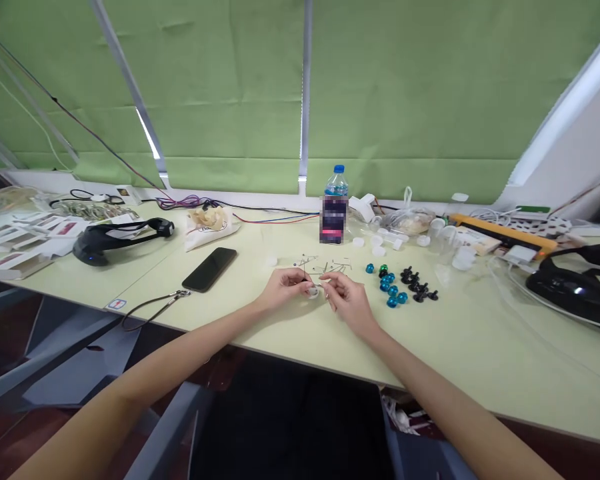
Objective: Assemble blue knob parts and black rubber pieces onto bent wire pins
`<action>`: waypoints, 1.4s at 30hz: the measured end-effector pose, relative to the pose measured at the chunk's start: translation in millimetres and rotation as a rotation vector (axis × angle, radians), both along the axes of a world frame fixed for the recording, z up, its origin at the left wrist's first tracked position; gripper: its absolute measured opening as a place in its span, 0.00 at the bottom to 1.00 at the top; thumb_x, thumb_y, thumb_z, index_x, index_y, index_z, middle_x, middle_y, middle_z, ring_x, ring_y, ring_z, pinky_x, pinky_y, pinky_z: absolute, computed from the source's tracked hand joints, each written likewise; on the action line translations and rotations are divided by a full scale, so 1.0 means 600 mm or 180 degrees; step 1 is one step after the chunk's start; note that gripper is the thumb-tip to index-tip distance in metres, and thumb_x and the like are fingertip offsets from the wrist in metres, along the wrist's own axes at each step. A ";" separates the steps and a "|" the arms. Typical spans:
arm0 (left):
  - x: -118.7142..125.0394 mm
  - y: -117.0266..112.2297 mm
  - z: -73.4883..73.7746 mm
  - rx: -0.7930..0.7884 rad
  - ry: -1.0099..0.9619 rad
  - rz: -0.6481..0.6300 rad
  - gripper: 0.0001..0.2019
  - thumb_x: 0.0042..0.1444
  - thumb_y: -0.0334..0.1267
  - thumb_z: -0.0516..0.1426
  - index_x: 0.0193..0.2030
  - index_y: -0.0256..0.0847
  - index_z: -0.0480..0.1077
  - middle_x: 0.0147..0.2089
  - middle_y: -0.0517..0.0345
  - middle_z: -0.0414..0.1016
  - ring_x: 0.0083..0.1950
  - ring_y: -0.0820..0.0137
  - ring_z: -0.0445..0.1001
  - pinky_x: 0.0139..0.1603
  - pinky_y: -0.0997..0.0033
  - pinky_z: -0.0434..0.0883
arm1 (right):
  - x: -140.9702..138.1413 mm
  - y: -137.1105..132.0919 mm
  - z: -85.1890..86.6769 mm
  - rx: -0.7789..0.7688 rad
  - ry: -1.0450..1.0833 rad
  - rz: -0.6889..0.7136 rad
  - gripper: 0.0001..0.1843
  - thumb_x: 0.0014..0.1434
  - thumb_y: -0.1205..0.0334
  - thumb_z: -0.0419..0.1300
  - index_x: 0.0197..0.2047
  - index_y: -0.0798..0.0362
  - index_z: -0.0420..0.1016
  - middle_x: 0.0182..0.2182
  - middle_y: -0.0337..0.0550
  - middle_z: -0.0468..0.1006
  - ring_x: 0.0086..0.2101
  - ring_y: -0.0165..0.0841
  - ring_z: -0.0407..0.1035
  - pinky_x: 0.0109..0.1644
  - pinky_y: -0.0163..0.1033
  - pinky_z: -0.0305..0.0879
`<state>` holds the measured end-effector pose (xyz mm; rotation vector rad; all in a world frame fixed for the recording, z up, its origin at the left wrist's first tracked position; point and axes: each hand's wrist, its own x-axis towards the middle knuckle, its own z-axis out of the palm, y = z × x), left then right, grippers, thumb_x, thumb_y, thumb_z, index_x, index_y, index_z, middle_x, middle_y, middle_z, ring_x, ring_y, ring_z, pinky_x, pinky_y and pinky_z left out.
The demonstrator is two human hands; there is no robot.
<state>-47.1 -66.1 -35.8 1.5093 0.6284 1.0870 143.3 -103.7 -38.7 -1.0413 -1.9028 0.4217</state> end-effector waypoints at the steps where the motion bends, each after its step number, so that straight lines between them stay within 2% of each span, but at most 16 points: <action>1: -0.001 -0.004 0.001 0.0009 -0.0026 0.0010 0.16 0.45 0.45 0.66 0.32 0.32 0.74 0.28 0.54 0.76 0.29 0.69 0.76 0.36 0.69 0.73 | -0.001 -0.002 0.002 0.0017 -0.0017 0.0019 0.15 0.67 0.55 0.46 0.47 0.54 0.67 0.22 0.34 0.67 0.17 0.26 0.62 0.20 0.32 0.63; 4: -0.006 -0.008 0.007 0.0005 -0.0139 0.0108 0.17 0.47 0.47 0.64 0.32 0.32 0.73 0.30 0.52 0.76 0.30 0.68 0.76 0.36 0.66 0.74 | -0.001 -0.004 0.007 0.0170 -0.0161 0.0103 0.15 0.66 0.54 0.47 0.47 0.54 0.68 0.24 0.37 0.70 0.19 0.27 0.65 0.23 0.33 0.66; 8: -0.016 0.002 0.009 -0.0058 -0.0214 0.0216 0.17 0.48 0.48 0.63 0.32 0.32 0.72 0.33 0.51 0.77 0.29 0.70 0.75 0.37 0.67 0.74 | 0.004 0.004 0.009 0.0493 -0.0407 0.0100 0.16 0.64 0.54 0.52 0.49 0.53 0.69 0.34 0.46 0.74 0.30 0.32 0.69 0.33 0.38 0.68; 12: -0.017 0.006 0.006 -0.0156 -0.0162 0.0099 0.17 0.46 0.47 0.64 0.32 0.31 0.72 0.32 0.51 0.77 0.29 0.70 0.75 0.37 0.67 0.74 | 0.010 0.011 0.004 0.0681 -0.0595 0.0055 0.13 0.66 0.56 0.50 0.41 0.53 0.72 0.34 0.47 0.75 0.34 0.35 0.69 0.38 0.42 0.66; 14: -0.015 0.005 0.005 -0.0174 -0.0145 0.0053 0.17 0.46 0.47 0.64 0.32 0.31 0.72 0.31 0.51 0.77 0.30 0.70 0.75 0.37 0.67 0.74 | 0.012 0.012 0.003 0.0703 -0.0675 0.0042 0.13 0.66 0.57 0.49 0.39 0.53 0.72 0.32 0.47 0.75 0.33 0.35 0.70 0.38 0.41 0.66; 18: -0.012 0.001 0.004 -0.0172 -0.0117 0.0002 0.18 0.46 0.48 0.64 0.32 0.31 0.72 0.31 0.51 0.77 0.31 0.69 0.76 0.37 0.67 0.74 | 0.012 0.011 0.004 0.0692 -0.0743 -0.0096 0.13 0.67 0.57 0.47 0.42 0.53 0.70 0.34 0.47 0.75 0.31 0.32 0.70 0.36 0.40 0.67; 25: -0.011 0.000 0.000 -0.0140 -0.0040 -0.0050 0.19 0.44 0.47 0.66 0.32 0.31 0.72 0.30 0.52 0.76 0.30 0.68 0.76 0.36 0.67 0.74 | 0.010 0.007 0.002 0.0640 -0.0979 -0.0136 0.14 0.66 0.57 0.51 0.34 0.56 0.71 0.26 0.36 0.72 0.25 0.25 0.67 0.31 0.35 0.67; 28: -0.013 0.004 0.000 -0.0145 -0.0059 -0.0008 0.19 0.44 0.48 0.65 0.32 0.31 0.72 0.31 0.51 0.77 0.31 0.68 0.76 0.37 0.67 0.74 | 0.011 0.008 0.004 0.0714 -0.0962 -0.0282 0.15 0.68 0.57 0.47 0.35 0.54 0.70 0.25 0.38 0.73 0.23 0.28 0.68 0.29 0.35 0.65; 31: -0.016 0.007 0.003 -0.0168 -0.0101 0.0069 0.18 0.46 0.48 0.64 0.31 0.32 0.72 0.32 0.51 0.77 0.31 0.69 0.75 0.37 0.68 0.74 | 0.011 0.008 0.008 0.0887 -0.0939 -0.0395 0.13 0.66 0.54 0.49 0.45 0.53 0.69 0.33 0.45 0.77 0.25 0.30 0.70 0.30 0.36 0.66; 35: -0.018 0.006 0.004 -0.0219 -0.0092 0.0044 0.18 0.46 0.48 0.64 0.32 0.32 0.72 0.32 0.50 0.77 0.31 0.69 0.75 0.38 0.68 0.74 | 0.010 0.007 0.008 0.1173 -0.0962 -0.0474 0.14 0.66 0.55 0.49 0.47 0.53 0.69 0.42 0.52 0.76 0.36 0.36 0.73 0.36 0.39 0.69; 38: -0.016 0.005 0.004 -0.0252 -0.0068 -0.0032 0.18 0.46 0.48 0.64 0.32 0.31 0.72 0.31 0.50 0.77 0.31 0.69 0.75 0.38 0.67 0.74 | 0.009 0.007 0.007 0.1302 -0.1027 -0.0475 0.13 0.66 0.57 0.49 0.45 0.54 0.71 0.40 0.51 0.77 0.40 0.37 0.73 0.39 0.39 0.69; 42: -0.015 0.002 0.005 -0.0272 -0.0067 -0.0091 0.19 0.45 0.48 0.65 0.31 0.31 0.72 0.31 0.50 0.77 0.31 0.69 0.76 0.38 0.68 0.74 | 0.009 0.008 0.006 0.1319 -0.1147 -0.0415 0.14 0.67 0.58 0.48 0.41 0.54 0.72 0.35 0.48 0.78 0.34 0.34 0.73 0.36 0.37 0.67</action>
